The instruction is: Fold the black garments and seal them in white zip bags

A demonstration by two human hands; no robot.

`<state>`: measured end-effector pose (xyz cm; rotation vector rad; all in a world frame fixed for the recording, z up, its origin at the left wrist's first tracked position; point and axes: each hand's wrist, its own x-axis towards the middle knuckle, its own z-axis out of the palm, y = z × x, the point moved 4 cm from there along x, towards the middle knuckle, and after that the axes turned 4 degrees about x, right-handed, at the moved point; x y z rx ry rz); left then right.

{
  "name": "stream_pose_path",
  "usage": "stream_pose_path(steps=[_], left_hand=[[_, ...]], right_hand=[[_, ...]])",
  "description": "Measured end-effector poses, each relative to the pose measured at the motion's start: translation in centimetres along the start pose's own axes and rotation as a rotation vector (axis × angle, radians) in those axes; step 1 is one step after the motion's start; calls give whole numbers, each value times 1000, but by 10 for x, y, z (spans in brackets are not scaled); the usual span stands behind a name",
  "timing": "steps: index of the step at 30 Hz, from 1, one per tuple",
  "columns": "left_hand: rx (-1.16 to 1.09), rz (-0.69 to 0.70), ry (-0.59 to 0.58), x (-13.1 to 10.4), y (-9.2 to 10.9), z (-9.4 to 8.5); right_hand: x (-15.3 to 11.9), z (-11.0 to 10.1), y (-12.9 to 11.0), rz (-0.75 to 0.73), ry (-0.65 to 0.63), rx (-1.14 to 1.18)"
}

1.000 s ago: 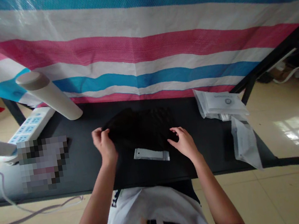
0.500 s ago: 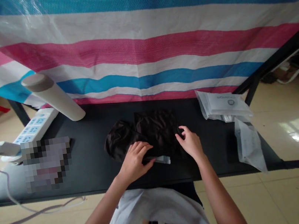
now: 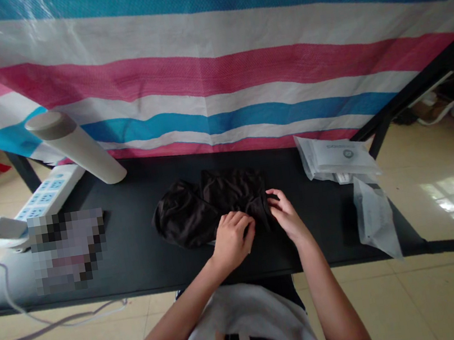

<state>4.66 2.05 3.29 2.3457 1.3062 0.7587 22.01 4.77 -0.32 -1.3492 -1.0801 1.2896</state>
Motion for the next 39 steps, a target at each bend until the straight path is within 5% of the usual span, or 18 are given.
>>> stream_pose_path(steps=[5,13,19,22,25,31,39], left_hand=[[-88,-13,56,5,-7,-12],[-65,-42,-14,-4,-6,14],[-353,-151,138,10,-36,-17],[-442,-249,223,15,-46,-31],[-470,-197,246,19,-41,-43],[-405,173,85,16,-8,-49],[-74,166,-245,-7,26,4]], right_hand=[[-1,0,14,-49,31,-94],[-6,15,7,-103,58,-32],[-18,23,10,-148,-10,-228],[-26,31,6,-301,-66,-499],[-27,36,3,-397,-117,-853],[-7,15,4,-383,-250,-1097],[9,-13,19,-487,-295,-1095]])
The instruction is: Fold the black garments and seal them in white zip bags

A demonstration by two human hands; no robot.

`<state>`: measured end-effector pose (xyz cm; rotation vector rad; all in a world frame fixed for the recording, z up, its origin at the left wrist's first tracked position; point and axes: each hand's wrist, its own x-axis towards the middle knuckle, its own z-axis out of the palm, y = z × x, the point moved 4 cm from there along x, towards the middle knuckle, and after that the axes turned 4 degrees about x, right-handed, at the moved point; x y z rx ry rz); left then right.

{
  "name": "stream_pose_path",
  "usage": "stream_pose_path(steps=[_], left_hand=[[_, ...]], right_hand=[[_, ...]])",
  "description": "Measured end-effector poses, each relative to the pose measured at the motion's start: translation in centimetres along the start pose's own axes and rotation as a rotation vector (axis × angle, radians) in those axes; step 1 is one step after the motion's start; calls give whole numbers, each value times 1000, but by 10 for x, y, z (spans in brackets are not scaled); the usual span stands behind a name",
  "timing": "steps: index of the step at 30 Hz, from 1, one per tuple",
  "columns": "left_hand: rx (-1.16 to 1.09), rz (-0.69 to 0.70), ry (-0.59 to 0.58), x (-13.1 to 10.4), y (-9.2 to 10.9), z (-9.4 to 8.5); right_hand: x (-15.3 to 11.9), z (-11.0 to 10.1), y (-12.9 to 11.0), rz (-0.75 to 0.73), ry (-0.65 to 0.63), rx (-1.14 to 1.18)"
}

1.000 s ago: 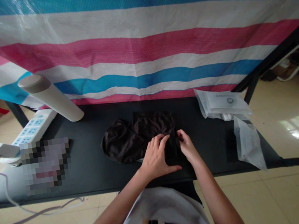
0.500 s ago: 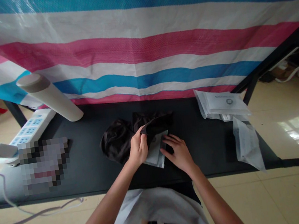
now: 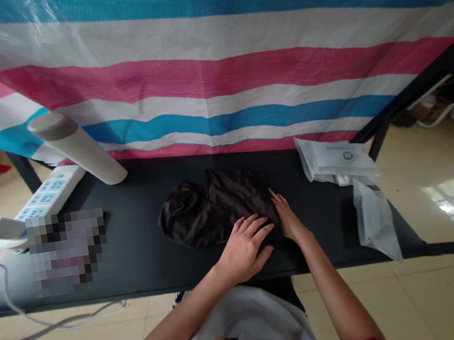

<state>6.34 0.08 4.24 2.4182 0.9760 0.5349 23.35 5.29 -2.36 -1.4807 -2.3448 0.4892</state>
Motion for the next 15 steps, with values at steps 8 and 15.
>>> stream_pose_path(steps=[8,15], left_hand=[[269,-164,42,-12,-33,-3],[363,-219,-1,-31,-65,-9]], right_hand=[[-9,0,-11,-29,240,1],[-9,-27,-24,-89,557,106]])
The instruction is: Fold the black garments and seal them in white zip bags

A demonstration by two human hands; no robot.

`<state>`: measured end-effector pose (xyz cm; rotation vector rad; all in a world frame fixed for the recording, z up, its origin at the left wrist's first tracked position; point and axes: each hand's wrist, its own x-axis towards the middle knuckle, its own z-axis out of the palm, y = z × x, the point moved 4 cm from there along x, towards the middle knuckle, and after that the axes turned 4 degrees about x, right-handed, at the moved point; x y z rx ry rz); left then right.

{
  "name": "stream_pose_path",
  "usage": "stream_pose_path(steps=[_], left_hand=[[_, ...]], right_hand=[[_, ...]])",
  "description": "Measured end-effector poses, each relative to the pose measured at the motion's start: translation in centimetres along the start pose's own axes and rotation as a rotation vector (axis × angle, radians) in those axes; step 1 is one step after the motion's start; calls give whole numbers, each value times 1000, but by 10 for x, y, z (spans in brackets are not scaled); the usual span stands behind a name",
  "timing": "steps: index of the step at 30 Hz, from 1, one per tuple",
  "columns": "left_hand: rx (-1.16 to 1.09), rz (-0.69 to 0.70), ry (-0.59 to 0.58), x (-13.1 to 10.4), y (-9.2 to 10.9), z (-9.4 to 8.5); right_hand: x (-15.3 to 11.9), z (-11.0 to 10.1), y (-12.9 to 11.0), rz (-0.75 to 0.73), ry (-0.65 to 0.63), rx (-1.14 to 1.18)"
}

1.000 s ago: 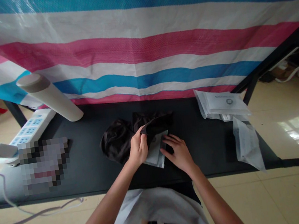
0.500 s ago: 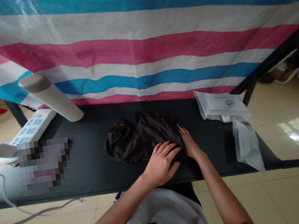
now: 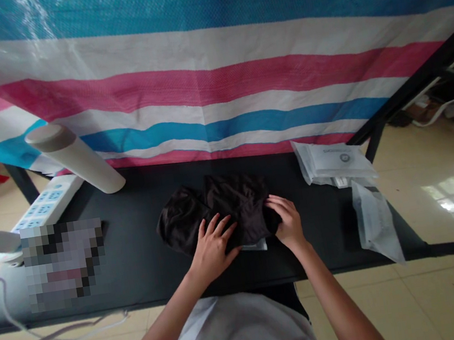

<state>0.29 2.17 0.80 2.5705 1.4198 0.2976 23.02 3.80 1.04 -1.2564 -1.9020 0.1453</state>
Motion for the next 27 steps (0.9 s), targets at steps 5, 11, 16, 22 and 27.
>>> stream_pose_path(steps=[5,11,16,22,27], left_hand=[[9,5,26,-4,0,3],[-1,32,48,-6,2,0],[-13,29,70,0,3,-12],[103,-154,131,14,-27,-25],[168,-253,118,2,-69,-12]], right_hand=[[1,-22,-4,-63,138,-40],[-8,-48,0,-11,60,-108],[-5,-46,-18,110,118,-11],[-3,12,-37,216,-324,-122],[-18,31,-19,260,-472,-260]])
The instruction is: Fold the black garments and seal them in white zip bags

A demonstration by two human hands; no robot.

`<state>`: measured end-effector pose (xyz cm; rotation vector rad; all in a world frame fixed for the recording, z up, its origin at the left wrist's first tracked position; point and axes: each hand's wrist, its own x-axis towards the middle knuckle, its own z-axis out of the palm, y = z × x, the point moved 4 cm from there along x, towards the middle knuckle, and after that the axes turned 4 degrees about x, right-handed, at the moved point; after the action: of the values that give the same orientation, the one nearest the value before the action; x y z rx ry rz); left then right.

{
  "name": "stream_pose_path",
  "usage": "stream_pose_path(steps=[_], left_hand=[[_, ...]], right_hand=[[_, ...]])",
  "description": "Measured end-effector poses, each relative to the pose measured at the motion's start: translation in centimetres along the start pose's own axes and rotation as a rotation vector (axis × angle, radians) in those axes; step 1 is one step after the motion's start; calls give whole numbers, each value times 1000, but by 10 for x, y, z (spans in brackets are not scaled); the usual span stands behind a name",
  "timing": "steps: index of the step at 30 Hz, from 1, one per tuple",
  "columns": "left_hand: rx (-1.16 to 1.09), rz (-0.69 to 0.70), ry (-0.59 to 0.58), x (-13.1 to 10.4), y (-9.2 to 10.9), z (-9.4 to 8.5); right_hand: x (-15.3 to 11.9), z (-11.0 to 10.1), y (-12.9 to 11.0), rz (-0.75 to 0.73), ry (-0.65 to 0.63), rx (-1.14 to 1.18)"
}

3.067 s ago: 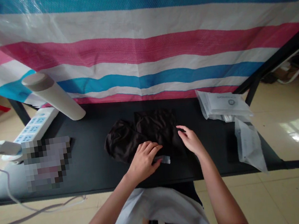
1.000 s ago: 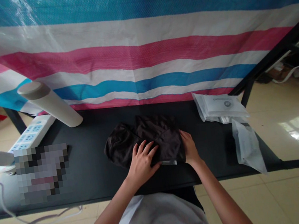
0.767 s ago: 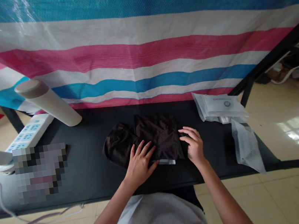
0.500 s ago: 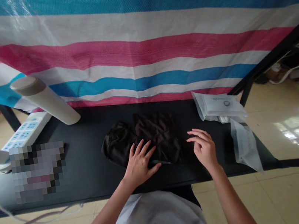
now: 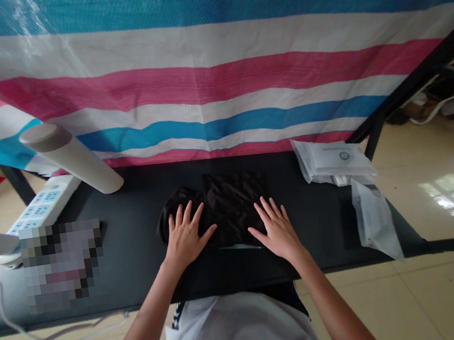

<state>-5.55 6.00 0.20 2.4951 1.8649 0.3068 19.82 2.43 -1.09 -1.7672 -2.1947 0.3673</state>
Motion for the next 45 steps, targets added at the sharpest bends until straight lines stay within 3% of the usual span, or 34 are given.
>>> stream_pose_path(steps=[4,16,22,26,31,34,39,45], left_hand=[[-2,11,-7,-4,-13,9],[-52,7,16,-3,-14,8],[-180,28,191,-18,-13,-12],[-146,48,215,-42,-22,-18],[0,-142,188,-76,-64,-9],[83,-173,121,-92,-80,-3],[109,-167,91,-111,-82,-5],[97,-184,89,-135,-73,-8]], right_hand=[[-2,5,5,-10,8,-34],[-3,7,6,-19,89,-2],[-12,4,14,18,205,136],[-33,2,28,29,237,120],[-73,-5,56,156,225,-112],[-96,-10,73,252,217,-213],[-122,-12,82,321,223,-290],[-148,-4,69,308,302,-294]])
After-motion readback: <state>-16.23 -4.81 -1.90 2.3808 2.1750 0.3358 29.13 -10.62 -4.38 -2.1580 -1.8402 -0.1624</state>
